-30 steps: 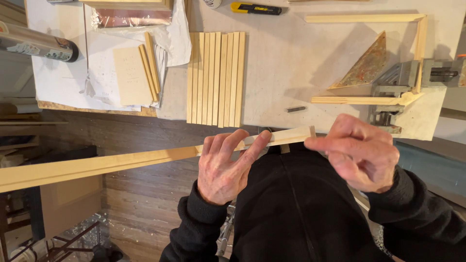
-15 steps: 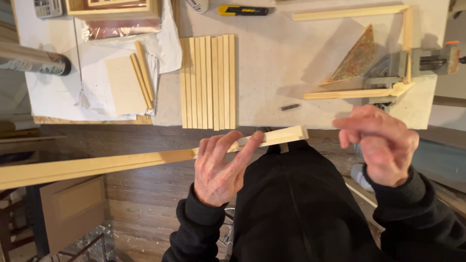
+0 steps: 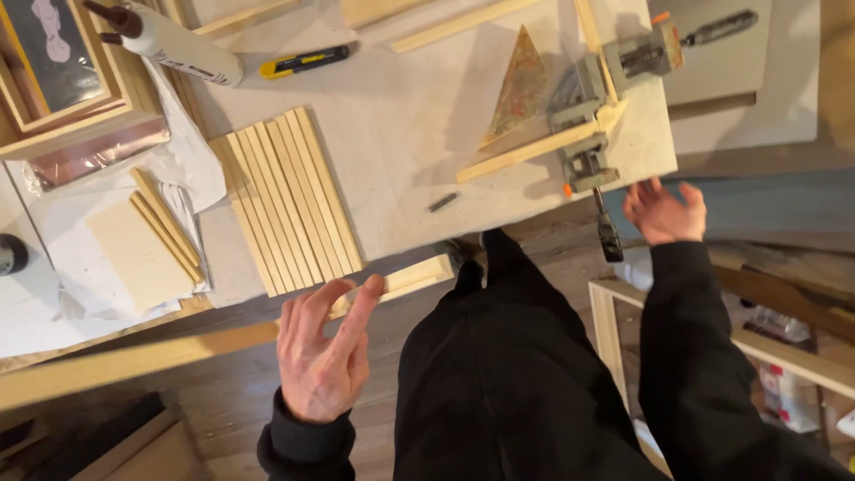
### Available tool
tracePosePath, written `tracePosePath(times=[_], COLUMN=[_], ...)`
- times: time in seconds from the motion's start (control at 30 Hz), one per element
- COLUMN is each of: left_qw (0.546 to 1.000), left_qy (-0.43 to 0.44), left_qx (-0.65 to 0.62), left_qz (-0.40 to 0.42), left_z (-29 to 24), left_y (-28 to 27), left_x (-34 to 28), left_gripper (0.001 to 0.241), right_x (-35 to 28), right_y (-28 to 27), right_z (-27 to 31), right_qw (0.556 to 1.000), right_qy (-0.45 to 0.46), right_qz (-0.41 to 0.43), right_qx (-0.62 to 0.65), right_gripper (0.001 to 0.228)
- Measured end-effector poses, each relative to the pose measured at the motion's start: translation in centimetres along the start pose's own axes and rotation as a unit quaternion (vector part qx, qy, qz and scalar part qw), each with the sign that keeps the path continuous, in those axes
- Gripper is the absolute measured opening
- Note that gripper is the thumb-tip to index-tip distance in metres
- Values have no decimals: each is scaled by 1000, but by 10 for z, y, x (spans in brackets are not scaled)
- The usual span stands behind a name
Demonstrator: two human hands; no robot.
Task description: Assembling wooden picture frame components using a corner clamp and hammer.
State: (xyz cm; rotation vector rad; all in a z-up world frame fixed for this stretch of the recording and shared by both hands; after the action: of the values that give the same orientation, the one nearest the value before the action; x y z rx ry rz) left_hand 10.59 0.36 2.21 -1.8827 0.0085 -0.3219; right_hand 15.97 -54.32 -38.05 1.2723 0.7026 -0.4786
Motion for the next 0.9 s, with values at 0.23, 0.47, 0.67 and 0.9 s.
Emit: tracePosePath(times=[0.23,0.47,0.67,0.9], left_qw=[992,848,631,562], left_qy=[32,-34,-183,-268], left_qx=[-114,-479,-734,-779], left_qz=[-36,-226,-174,-78], left_z=[-50,-58,-28,24], left_y=[1,23,112,233], left_x=[34,92,139,142], left_gripper=[60,51,57,55], right_x=[24,-37,-138,-76], right_y=[-5,-8,267,343], right_z=[-23,50,32,-78], right_qw=[992,922,540,218], right_qy=[100,39,-342,-348], right_qz=[78,-79,147,419], right_qx=[23,-378,-755,-810], right_gripper=[46,49,42,57])
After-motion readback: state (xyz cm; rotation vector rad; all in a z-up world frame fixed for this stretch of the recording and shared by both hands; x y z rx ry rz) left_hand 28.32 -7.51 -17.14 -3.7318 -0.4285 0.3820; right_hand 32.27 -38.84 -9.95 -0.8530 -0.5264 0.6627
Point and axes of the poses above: each hand's wrist, its own x-axis towards the middle knuckle, its own y-axis out of the palm, z = x × y, the point moved 9 cm from there along x, towards the middle knuckle, and after that the axes turned 14 degrees about x, right-handed, at the moved point
